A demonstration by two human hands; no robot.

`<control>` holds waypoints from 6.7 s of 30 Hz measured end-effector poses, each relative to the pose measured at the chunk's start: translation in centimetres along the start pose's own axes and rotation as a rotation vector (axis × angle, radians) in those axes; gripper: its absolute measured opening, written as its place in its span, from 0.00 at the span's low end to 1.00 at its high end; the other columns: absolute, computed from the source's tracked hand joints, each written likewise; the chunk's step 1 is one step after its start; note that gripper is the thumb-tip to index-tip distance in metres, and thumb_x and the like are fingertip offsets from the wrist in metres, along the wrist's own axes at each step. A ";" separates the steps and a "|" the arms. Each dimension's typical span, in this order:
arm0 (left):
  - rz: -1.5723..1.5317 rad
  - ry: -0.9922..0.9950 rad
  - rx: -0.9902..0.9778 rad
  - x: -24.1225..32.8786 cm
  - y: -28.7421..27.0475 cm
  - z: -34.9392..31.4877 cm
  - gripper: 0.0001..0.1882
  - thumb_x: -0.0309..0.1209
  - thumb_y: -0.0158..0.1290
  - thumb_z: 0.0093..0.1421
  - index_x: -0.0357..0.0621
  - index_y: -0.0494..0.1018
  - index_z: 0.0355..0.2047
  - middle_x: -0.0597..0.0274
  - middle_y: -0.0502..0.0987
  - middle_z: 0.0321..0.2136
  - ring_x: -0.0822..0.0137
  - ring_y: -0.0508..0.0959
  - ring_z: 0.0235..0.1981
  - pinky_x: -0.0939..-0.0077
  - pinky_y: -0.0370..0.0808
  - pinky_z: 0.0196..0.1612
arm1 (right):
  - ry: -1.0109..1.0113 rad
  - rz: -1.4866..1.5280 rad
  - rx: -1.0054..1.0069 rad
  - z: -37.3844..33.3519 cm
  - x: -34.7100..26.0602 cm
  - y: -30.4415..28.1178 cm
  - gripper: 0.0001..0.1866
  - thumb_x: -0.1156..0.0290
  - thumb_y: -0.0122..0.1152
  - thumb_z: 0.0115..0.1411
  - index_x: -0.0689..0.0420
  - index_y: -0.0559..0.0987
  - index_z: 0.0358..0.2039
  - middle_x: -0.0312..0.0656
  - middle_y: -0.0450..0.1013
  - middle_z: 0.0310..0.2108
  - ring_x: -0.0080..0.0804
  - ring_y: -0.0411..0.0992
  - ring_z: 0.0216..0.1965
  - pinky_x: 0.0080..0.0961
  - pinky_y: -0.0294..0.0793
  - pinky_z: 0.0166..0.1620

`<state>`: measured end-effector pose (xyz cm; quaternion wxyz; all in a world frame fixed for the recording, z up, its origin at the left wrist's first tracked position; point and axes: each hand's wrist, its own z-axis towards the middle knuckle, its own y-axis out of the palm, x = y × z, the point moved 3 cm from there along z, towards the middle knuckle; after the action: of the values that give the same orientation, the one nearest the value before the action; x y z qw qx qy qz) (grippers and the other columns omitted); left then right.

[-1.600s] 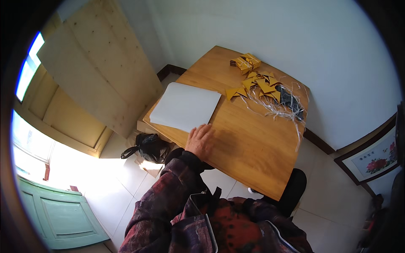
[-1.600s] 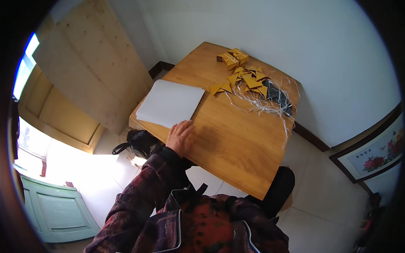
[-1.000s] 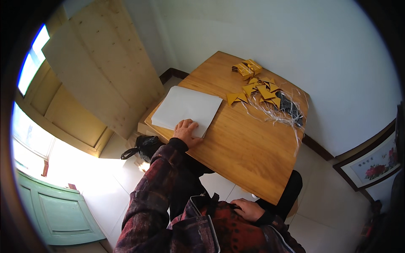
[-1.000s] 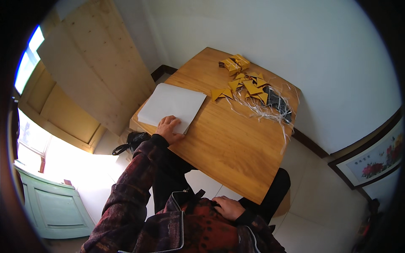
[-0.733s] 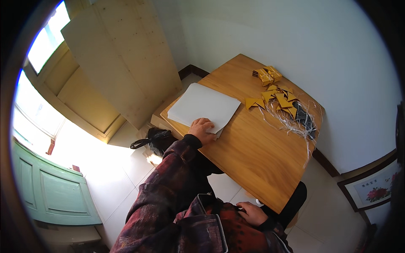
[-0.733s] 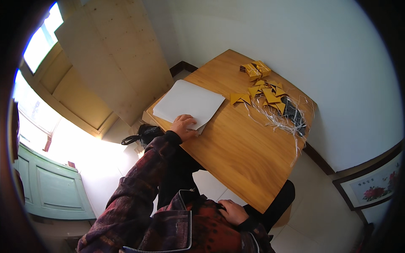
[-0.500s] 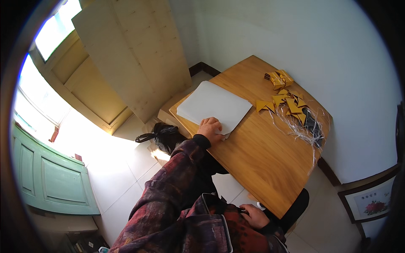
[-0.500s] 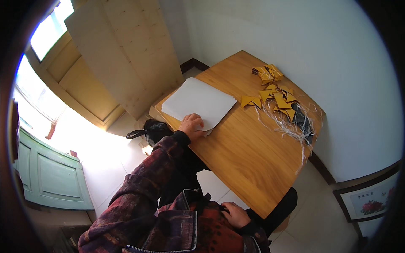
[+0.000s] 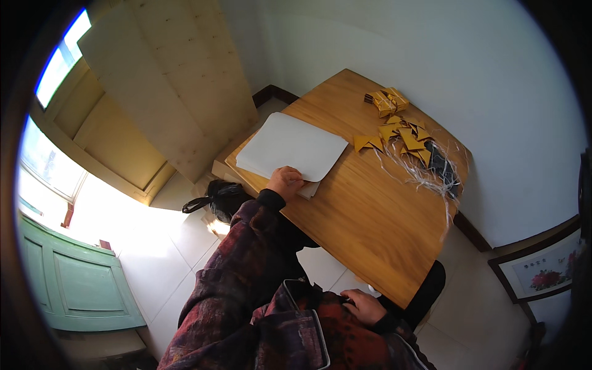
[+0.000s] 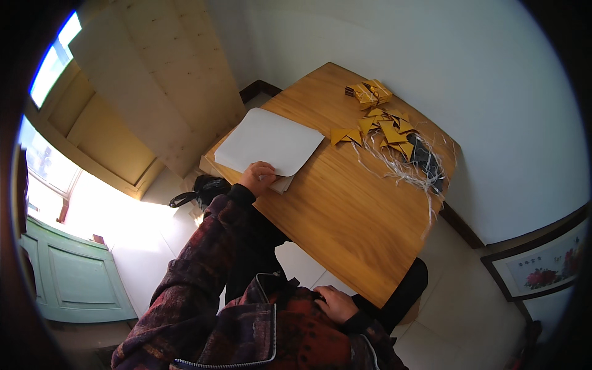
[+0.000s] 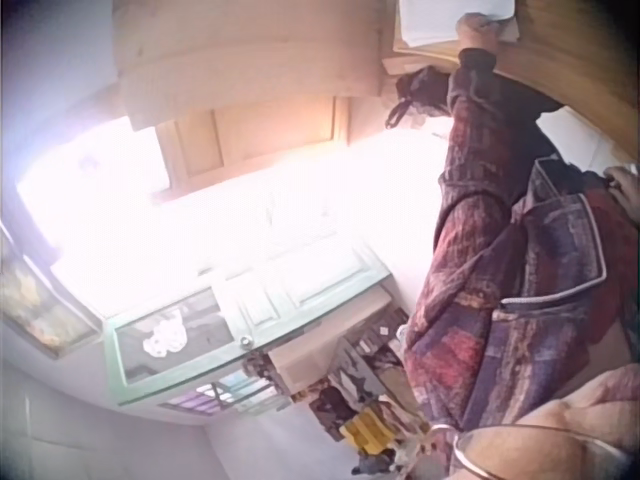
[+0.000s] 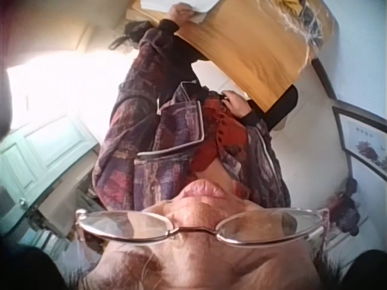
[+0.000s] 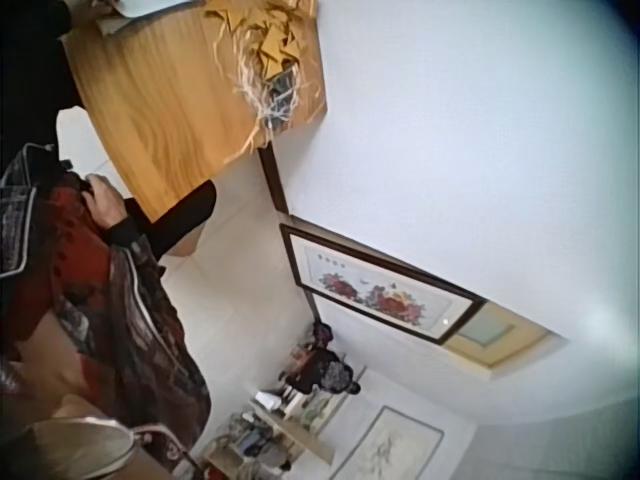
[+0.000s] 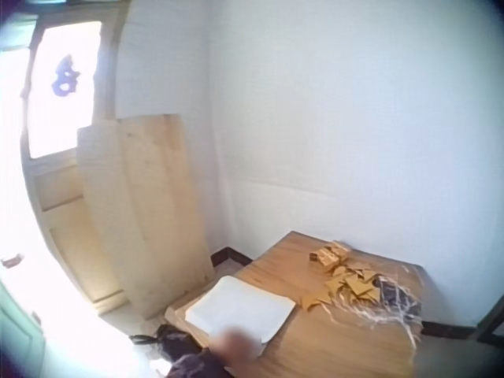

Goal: The person sits on the floor and folds a yellow sheet of paper into a triangular shape using both hands. They press the creases firmly and place the finished piece on a pile of similar folded items on the table.

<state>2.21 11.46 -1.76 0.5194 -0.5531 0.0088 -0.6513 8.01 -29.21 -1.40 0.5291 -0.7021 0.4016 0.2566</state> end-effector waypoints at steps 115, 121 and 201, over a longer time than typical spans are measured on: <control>0.121 -0.300 -0.279 11.4 10.5 -3.0 0.11 0.36 0.58 0.58 0.42 0.76 0.27 0.56 0.78 0.18 0.56 0.79 0.20 0.64 0.73 0.25 | 0.463 -0.115 1.177 -3.5 5.4 -12.1 0.05 0.74 0.58 0.59 0.56 0.73 0.36 0.47 0.75 0.25 0.50 0.75 0.28 0.40 0.73 0.30; 0.093 -0.387 -0.267 11.7 10.6 -3.0 0.10 0.35 0.59 0.57 0.43 0.75 0.25 0.59 0.77 0.15 0.60 0.78 0.17 0.67 0.71 0.23 | 0.378 -0.166 1.205 -3.4 5.2 -12.3 0.03 0.76 0.56 0.59 0.55 0.73 0.34 0.46 0.75 0.29 0.49 0.75 0.31 0.39 0.74 0.32; 0.148 -0.429 -0.343 14.2 10.5 -2.4 0.16 0.36 0.57 0.59 0.54 0.79 0.48 0.64 0.84 0.33 0.69 0.83 0.27 0.75 0.77 0.32 | 0.431 -0.242 1.195 -3.3 5.0 -12.4 0.04 0.76 0.55 0.60 0.56 0.74 0.36 0.47 0.76 0.32 0.49 0.75 0.32 0.38 0.75 0.33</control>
<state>9.59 -4.49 1.24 0.4544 -0.7559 0.0491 -0.4687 20.88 -32.36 2.31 0.7615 -0.3626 0.4904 -0.2196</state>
